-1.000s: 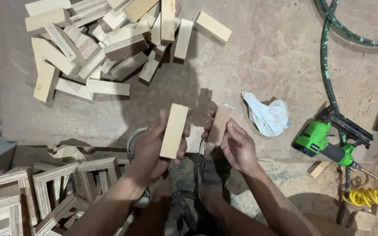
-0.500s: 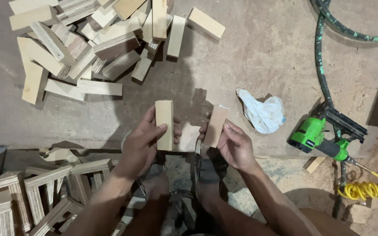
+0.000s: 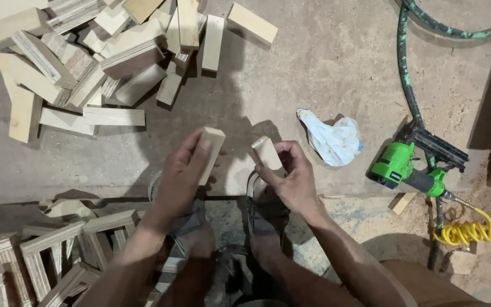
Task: Assembling small wooden frames by applying glue to the joints and fastening them with a pneumatic nail gun.
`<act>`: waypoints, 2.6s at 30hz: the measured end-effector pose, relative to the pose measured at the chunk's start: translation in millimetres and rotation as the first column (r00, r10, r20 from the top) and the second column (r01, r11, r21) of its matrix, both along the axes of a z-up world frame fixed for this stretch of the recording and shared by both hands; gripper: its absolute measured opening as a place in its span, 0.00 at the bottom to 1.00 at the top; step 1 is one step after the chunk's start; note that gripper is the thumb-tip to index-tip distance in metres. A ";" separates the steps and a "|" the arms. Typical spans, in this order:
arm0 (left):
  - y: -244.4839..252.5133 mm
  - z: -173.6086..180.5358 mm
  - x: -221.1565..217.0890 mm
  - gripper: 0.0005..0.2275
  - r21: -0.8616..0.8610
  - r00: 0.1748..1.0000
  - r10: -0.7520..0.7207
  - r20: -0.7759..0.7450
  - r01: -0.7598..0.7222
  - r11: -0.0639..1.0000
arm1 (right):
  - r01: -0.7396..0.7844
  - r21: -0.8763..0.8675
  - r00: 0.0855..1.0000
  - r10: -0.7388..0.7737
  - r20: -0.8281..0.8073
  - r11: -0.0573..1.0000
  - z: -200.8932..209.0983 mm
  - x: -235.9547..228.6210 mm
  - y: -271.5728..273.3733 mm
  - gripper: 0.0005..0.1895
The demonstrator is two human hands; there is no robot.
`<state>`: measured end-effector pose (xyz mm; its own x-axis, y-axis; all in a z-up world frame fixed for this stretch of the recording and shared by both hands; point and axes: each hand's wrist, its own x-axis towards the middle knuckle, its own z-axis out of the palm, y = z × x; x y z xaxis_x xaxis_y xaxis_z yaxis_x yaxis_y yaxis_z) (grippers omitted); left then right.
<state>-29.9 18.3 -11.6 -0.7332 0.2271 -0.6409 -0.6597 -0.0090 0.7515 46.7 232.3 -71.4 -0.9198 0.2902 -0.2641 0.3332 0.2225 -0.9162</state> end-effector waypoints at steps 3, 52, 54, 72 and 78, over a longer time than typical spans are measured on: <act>-0.5 -5.0 1.5 0.26 0.064 0.986 0.067 0.156 -0.078 0.995 | 0.073 -0.267 0.985 -0.028 0.170 0.961 8.1 -2.7 -1.9 0.28; 15.0 -54.3 -34.5 0.24 -0.772 0.123 -0.833 -0.539 0.324 0.547 | -0.373 -0.012 0.923 0.372 0.102 0.928 -38.1 -34.3 1.8 0.25; 15.8 -54.1 -35.3 0.22 -0.775 0.101 -0.834 -0.542 0.324 0.543 | -0.400 0.004 0.911 0.397 0.108 0.917 -39.8 -34.9 2.4 0.25; 12.3 -63.0 -37.2 0.20 -0.756 0.049 -0.805 -0.591 0.315 0.574 | -0.415 0.004 0.904 0.412 0.110 0.910 -32.9 -37.8 -3.6 0.24; 9.0 -67.7 -41.9 0.17 -0.762 -0.013 -0.805 -0.593 0.334 0.555 | -0.411 -0.052 0.905 0.414 0.101 0.910 -30.8 -36.8 -1.6 0.23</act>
<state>-71.8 27.3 -79.2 -0.5184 0.8499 0.0944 0.7141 0.3696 0.5945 9.9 230.7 -102.2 -0.9213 -0.1182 -0.3706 0.3142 0.3354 -0.8881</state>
